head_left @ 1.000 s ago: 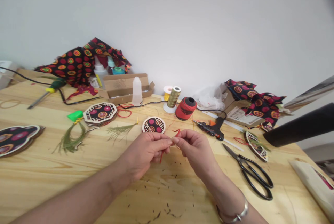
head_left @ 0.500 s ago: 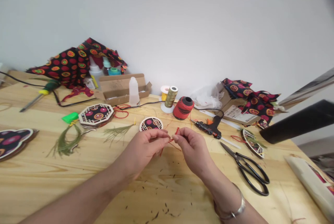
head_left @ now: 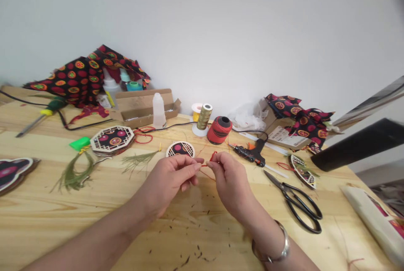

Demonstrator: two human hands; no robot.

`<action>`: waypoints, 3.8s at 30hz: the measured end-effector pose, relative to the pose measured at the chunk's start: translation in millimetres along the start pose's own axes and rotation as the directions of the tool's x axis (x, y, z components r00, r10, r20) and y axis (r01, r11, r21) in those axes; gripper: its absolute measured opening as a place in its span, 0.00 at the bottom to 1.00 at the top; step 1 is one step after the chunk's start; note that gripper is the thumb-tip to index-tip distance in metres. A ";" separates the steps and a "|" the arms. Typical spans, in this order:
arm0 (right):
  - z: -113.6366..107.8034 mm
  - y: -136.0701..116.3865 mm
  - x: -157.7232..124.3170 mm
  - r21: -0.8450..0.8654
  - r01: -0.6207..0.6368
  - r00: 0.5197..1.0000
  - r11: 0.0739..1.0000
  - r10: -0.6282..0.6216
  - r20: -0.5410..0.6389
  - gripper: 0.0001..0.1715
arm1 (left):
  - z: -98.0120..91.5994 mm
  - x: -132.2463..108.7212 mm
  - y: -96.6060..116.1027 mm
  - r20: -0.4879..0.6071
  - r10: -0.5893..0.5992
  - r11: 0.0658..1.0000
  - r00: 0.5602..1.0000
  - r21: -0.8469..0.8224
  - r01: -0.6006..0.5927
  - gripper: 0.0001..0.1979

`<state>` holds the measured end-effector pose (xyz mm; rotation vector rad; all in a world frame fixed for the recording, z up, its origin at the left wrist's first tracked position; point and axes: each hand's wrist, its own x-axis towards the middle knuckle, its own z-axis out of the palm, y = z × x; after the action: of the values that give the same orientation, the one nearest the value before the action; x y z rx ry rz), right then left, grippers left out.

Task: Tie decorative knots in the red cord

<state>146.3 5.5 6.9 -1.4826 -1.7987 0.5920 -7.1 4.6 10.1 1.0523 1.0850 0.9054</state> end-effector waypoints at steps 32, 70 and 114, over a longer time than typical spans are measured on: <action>-2.1 -5.2 3.4 0.472 -0.242 0.970 0.848 0.202 0.134 0.10 | 6.9 -6.4 -6.5 0.122 0.269 0.845 0.956 0.446 -0.294 0.08; 3.9 -7.8 -1.6 0.496 -0.295 0.951 0.816 0.203 0.233 0.10 | 8.1 -7.2 -13.8 0.104 0.134 0.972 0.986 0.178 -0.150 0.17; -11.0 -4.7 4.5 0.430 -0.315 0.921 0.846 0.163 0.355 0.10 | 0.1 1.7 0.0 -0.018 -0.040 0.997 0.999 -0.068 0.039 0.07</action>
<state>151.4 7.7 18.5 -1.3203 -1.5253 1.3596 -6.6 6.2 9.7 0.9648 1.0800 0.9159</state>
